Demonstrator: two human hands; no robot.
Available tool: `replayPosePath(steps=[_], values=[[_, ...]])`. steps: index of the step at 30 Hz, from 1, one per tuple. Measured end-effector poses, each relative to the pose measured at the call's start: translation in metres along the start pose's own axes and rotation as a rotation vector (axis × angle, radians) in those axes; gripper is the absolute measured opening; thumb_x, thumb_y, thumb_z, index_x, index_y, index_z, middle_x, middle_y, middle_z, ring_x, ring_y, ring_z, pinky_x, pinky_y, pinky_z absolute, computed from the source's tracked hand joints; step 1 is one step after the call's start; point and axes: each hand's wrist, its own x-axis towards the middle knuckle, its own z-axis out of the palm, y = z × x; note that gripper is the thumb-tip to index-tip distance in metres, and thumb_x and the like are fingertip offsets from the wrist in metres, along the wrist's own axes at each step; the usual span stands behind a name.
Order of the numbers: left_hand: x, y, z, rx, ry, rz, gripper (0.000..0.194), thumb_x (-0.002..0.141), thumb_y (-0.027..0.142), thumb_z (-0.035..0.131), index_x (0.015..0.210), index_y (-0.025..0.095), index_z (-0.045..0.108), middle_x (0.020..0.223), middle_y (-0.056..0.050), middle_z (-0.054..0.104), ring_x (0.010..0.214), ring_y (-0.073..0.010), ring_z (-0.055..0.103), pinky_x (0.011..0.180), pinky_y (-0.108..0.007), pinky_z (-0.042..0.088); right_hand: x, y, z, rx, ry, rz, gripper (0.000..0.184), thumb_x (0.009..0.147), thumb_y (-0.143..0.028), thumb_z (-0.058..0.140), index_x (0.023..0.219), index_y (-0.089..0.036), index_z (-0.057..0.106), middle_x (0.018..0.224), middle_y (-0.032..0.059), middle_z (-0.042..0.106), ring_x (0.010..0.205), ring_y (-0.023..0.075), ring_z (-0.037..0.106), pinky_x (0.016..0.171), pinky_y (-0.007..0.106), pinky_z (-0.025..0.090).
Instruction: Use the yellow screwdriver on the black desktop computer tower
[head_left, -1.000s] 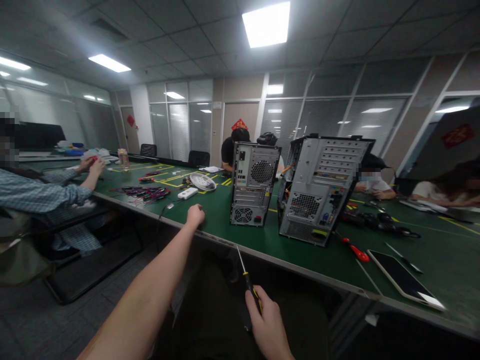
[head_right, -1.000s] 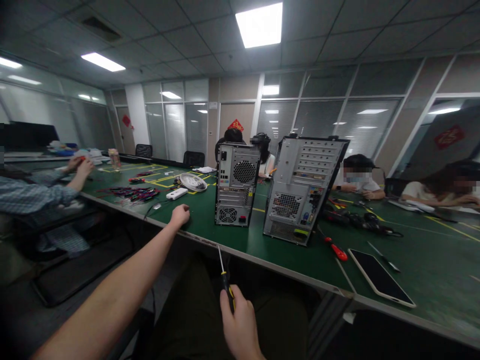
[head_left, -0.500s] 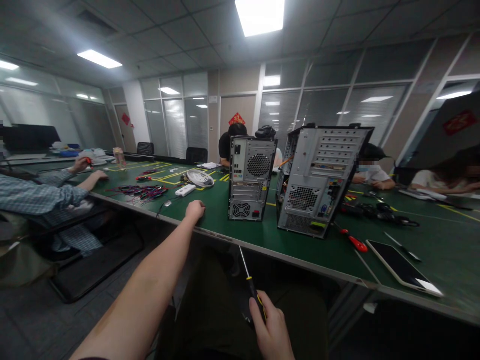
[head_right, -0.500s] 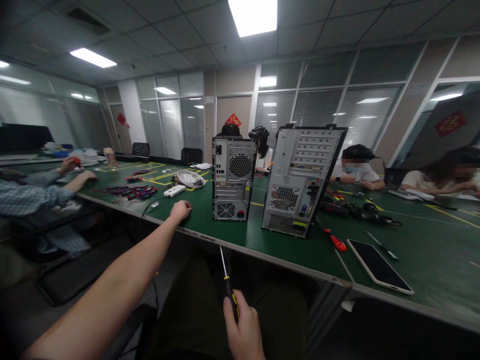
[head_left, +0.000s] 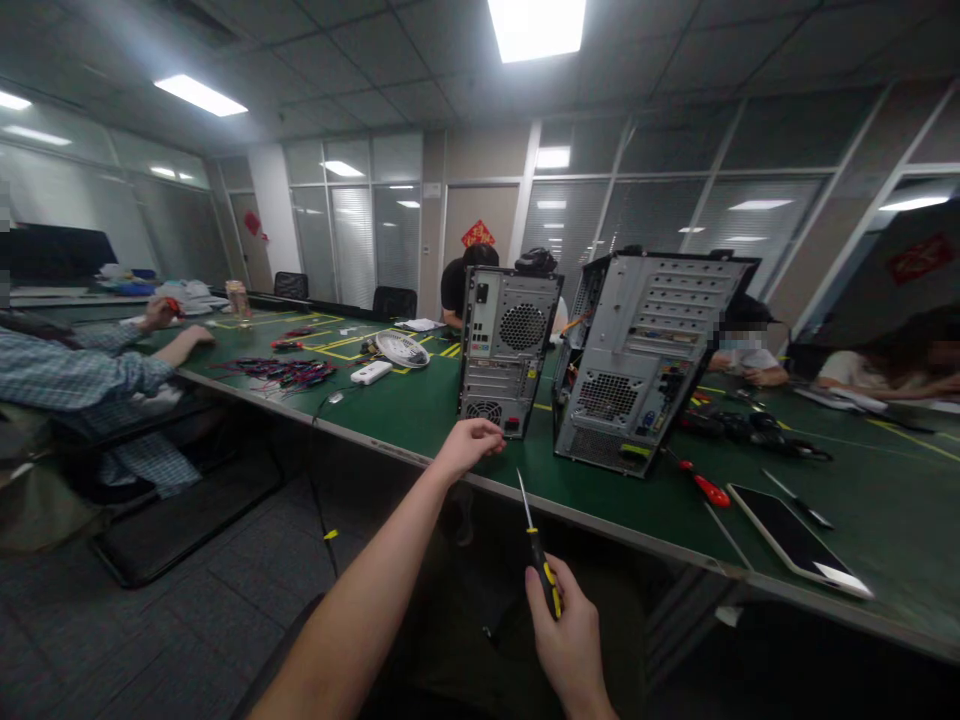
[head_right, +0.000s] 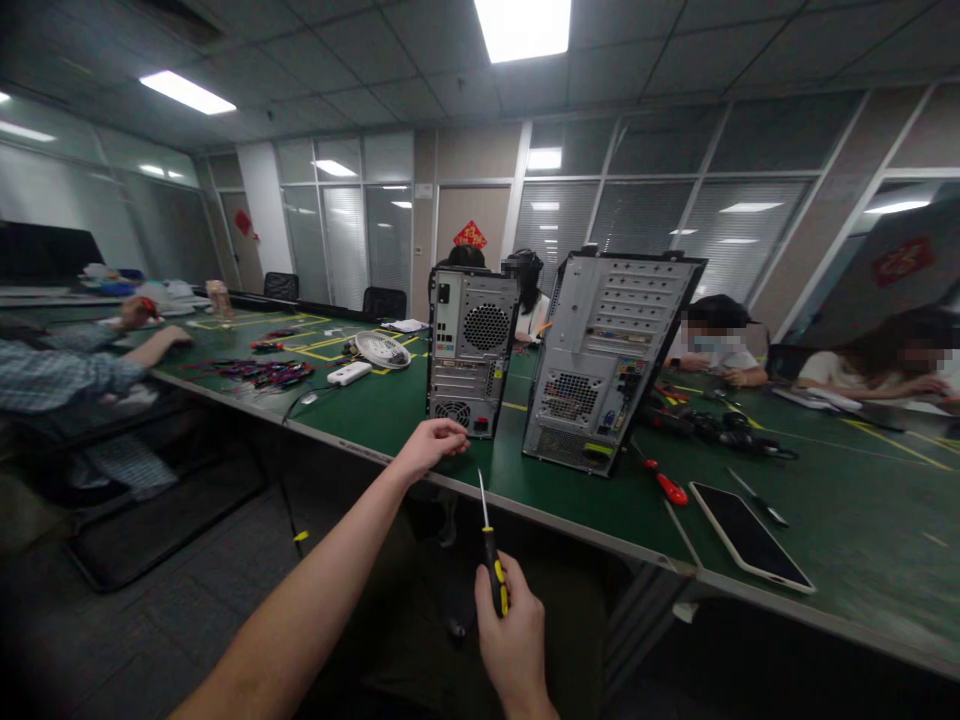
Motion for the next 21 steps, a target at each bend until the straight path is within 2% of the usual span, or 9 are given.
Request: replayPosePath(steps=[5, 8, 10, 14, 21], values=[[0.016, -0.009, 0.019, -0.145, -0.026, -0.095, 0.026, 0.075, 0.032, 0.077, 0.087, 0.010, 0.070, 0.077, -0.009, 0.074, 0.070, -0.0132, 0.067, 0.065, -0.023, 0.050, 0.014, -0.012, -0.011, -0.067, 0.074, -0.023, 0.043, 0.091, -0.047, 0.055, 0.120, -0.016, 0.059, 0.087, 0.0069, 0.073, 0.074, 0.0191, 0.069, 0.065, 0.023, 0.050], [0.019, -0.013, 0.023, -0.208, -0.040, -0.165, 0.027, 0.080, 0.035, 0.074, 0.088, 0.010, 0.071, 0.081, -0.011, 0.074, 0.074, -0.0146, 0.069, 0.068, -0.025, 0.052, 0.030, -0.026, -0.019, -0.173, 0.076, -0.067, 0.039, 0.091, -0.045, 0.054, 0.120, -0.019, 0.059, 0.085, 0.0055, 0.072, 0.069, 0.0186, 0.069, 0.063, 0.024, 0.048], [0.020, -0.014, 0.024, -0.227, -0.047, -0.197, 0.029, 0.083, 0.037, 0.071, 0.089, 0.009, 0.071, 0.083, -0.013, 0.074, 0.075, -0.0154, 0.070, 0.069, -0.025, 0.052, 0.042, -0.035, -0.022, -0.255, 0.054, -0.102, 0.037, 0.091, -0.042, 0.051, 0.120, -0.021, 0.060, 0.089, 0.0058, 0.073, 0.074, 0.0199, 0.070, 0.066, 0.025, 0.048], [0.019, -0.013, 0.022, -0.256, -0.038, -0.213, 0.033, 0.089, 0.040, 0.064, 0.091, 0.008, 0.071, 0.085, -0.014, 0.075, 0.076, -0.0163, 0.071, 0.070, -0.026, 0.053, 0.057, -0.048, -0.021, -0.405, 0.043, -0.117, 0.033, 0.090, -0.039, 0.050, 0.116, -0.023, 0.061, 0.077, 0.0033, 0.072, 0.064, 0.0206, 0.068, 0.058, 0.025, 0.042], [0.015, -0.010, 0.020, -0.288, -0.014, -0.228, 0.033, 0.093, 0.038, 0.058, 0.091, 0.008, 0.071, 0.083, -0.014, 0.075, 0.077, -0.0164, 0.072, 0.069, -0.024, 0.053, 0.061, -0.051, -0.014, -0.476, 0.031, -0.113, 0.030, 0.091, -0.037, 0.048, 0.114, -0.024, 0.061, 0.075, 0.0021, 0.071, 0.066, 0.0210, 0.068, 0.059, 0.025, 0.039]])
